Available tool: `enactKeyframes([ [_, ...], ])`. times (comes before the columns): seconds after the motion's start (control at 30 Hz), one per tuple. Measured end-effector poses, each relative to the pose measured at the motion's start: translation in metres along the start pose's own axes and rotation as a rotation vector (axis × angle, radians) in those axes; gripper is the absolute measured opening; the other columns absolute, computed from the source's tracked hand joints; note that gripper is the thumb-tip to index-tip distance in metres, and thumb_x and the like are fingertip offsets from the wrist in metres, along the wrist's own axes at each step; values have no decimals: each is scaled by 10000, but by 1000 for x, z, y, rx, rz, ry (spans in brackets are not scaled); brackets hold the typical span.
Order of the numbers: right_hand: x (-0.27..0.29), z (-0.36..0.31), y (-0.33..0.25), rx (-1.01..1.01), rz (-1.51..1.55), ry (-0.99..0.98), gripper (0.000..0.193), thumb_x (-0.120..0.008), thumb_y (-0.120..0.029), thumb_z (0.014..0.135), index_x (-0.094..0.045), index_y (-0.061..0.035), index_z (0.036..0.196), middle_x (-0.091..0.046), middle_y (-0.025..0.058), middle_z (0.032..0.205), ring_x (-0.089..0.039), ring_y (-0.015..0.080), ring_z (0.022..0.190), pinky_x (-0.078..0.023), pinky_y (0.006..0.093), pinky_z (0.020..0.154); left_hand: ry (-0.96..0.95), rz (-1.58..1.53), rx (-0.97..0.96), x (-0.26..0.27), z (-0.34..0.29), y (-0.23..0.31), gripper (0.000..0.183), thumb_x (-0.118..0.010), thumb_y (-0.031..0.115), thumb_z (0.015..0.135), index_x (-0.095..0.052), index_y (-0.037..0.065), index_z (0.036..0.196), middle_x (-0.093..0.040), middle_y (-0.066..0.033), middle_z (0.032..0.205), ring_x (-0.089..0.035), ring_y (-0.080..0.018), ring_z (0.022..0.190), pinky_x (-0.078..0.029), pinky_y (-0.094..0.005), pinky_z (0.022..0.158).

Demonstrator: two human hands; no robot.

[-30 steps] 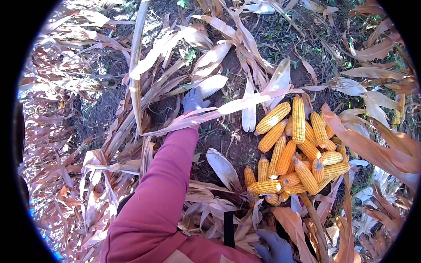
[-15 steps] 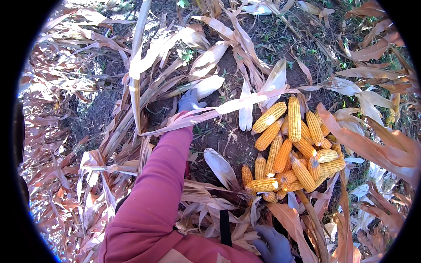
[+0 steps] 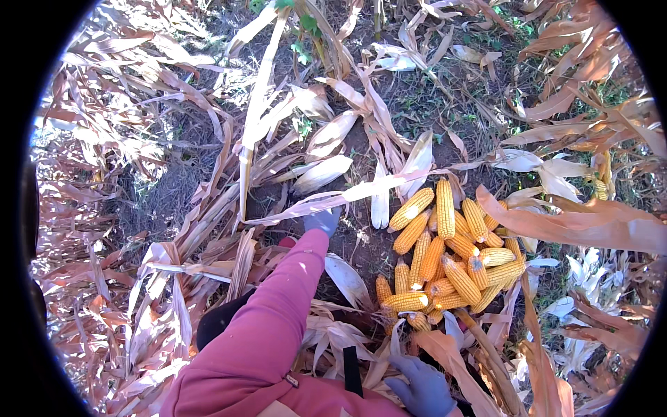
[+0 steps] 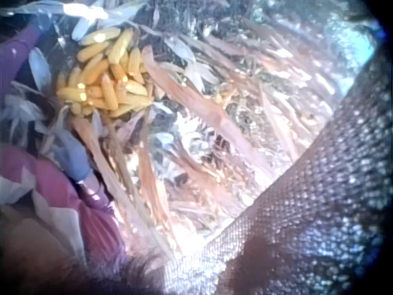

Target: The person sits on the ground in a cornfield and shucks corn cobs by hand, removing the husks and silk. They place the cleaned cobs into a growing pile on the ground.

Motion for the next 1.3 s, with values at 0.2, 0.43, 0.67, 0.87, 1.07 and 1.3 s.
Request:
enactKeyframes([
  [0.2,-4,-24,-17,77,-93,20,384,-639,-275,845,-564,-85,1171,-630,133,987,-614,310,898,-483,386,765,-571,-9,-361,-26,-40,39,339,-497,335,853,-675,114,1039,-656,-136,1075,-630,-310,990,-498,-420,852],
  [0.43,-11,-43,-15,246,-165,153,359,-639,-304,847,-590,-95,1136,-627,129,897,-612,306,835,-480,388,728,-657,-70,-618,57,-69,105,399,-511,431,872,-636,112,1077,-657,-120,1034,-616,-310,979,-466,-413,852],
  [0.67,-21,-44,-9,156,-196,69,373,-576,-364,886,-570,-144,1187,-625,130,947,-625,306,876,-487,388,756,-714,32,-612,56,-86,73,433,-506,491,877,-642,122,1059,-666,-125,982,-633,-319,934,-486,-429,798],
  [0.87,-28,-38,-8,104,-207,-36,452,-544,-427,898,-517,-159,1260,-598,146,1147,-609,325,994,-486,398,841,-654,-169,-726,101,-125,107,407,-534,466,874,-615,132,1090,-656,-125,995,-626,-309,937,-479,-407,817],
  [1.07,-33,-29,4,56,-215,-114,463,-529,-428,902,-509,-149,1271,-590,146,1170,-603,323,1017,-478,400,864,-512,-304,-1091,217,-229,168,398,-543,409,899,-579,80,1120,-628,-134,1061,-605,-333,955,-470,-407,836],
  [1.3,-43,-20,16,57,-291,-75,424,-514,-433,910,-536,-161,1234,-622,166,1087,-612,347,978,-483,413,840,-1010,-545,-1042,222,-315,133,388,-537,371,921,-573,61,1151,-621,-177,1057,-605,-315,975,-468,-393,857],
])
Point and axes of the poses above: each hand's wrist, its own z-axis towards the middle knuckle, its own x-axis out of the back of the hand, y = z × x, the point moved 7 cm from there along z, towards the middle knuckle
